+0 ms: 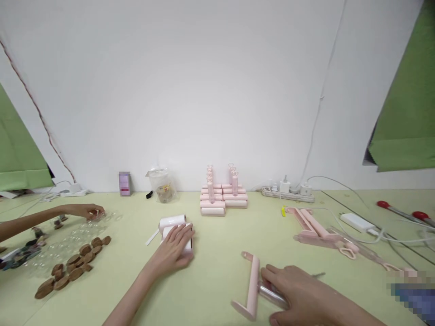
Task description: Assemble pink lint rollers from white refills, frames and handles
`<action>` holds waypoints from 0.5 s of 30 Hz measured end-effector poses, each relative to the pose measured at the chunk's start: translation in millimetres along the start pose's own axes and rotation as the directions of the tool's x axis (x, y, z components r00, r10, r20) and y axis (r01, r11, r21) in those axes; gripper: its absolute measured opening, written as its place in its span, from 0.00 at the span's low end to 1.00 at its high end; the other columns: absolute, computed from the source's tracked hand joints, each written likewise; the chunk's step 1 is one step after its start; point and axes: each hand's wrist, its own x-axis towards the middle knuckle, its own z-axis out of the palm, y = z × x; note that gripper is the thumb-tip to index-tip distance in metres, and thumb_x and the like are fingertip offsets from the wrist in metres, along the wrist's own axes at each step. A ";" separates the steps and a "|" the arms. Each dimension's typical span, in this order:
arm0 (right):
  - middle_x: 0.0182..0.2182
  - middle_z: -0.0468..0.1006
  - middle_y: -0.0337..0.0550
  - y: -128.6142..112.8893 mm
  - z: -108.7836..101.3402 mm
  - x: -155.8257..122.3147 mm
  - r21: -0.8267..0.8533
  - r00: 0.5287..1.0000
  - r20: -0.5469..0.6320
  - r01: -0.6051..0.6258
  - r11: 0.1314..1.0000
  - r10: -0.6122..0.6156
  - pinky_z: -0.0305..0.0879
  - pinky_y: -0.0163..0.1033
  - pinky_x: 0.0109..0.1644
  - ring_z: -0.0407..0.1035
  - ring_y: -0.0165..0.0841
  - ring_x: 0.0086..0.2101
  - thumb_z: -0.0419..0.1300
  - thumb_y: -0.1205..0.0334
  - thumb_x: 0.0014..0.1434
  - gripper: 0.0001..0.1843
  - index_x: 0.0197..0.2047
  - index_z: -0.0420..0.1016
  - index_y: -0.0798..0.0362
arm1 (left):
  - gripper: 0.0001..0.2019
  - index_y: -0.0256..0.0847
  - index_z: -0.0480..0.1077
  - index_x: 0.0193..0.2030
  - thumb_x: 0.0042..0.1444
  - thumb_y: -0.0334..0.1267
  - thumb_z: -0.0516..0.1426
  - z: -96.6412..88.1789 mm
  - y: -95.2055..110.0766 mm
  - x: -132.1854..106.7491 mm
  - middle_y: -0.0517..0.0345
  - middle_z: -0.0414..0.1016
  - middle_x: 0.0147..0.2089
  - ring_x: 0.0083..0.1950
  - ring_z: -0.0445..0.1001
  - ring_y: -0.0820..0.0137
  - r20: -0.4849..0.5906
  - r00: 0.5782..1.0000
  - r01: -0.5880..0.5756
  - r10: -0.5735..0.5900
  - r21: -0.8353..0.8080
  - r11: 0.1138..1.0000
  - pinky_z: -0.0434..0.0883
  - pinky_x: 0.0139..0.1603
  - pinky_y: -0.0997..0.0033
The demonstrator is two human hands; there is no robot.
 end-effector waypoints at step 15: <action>0.13 0.73 0.34 -4.7 32.5 0.3 -0.454 0.927 -0.227 0.171 0.874 -0.299 0.39 0.35 0.16 0.62 0.30 0.11 0.51 0.67 0.48 0.17 0.44 0.64 0.54 | 0.26 0.42 0.56 0.56 0.56 0.55 0.42 13.1 164.0 49.7 0.48 0.67 0.52 0.53 0.64 0.62 0.319 0.943 0.331 -0.093 -0.883 0.333 0.58 0.52 0.61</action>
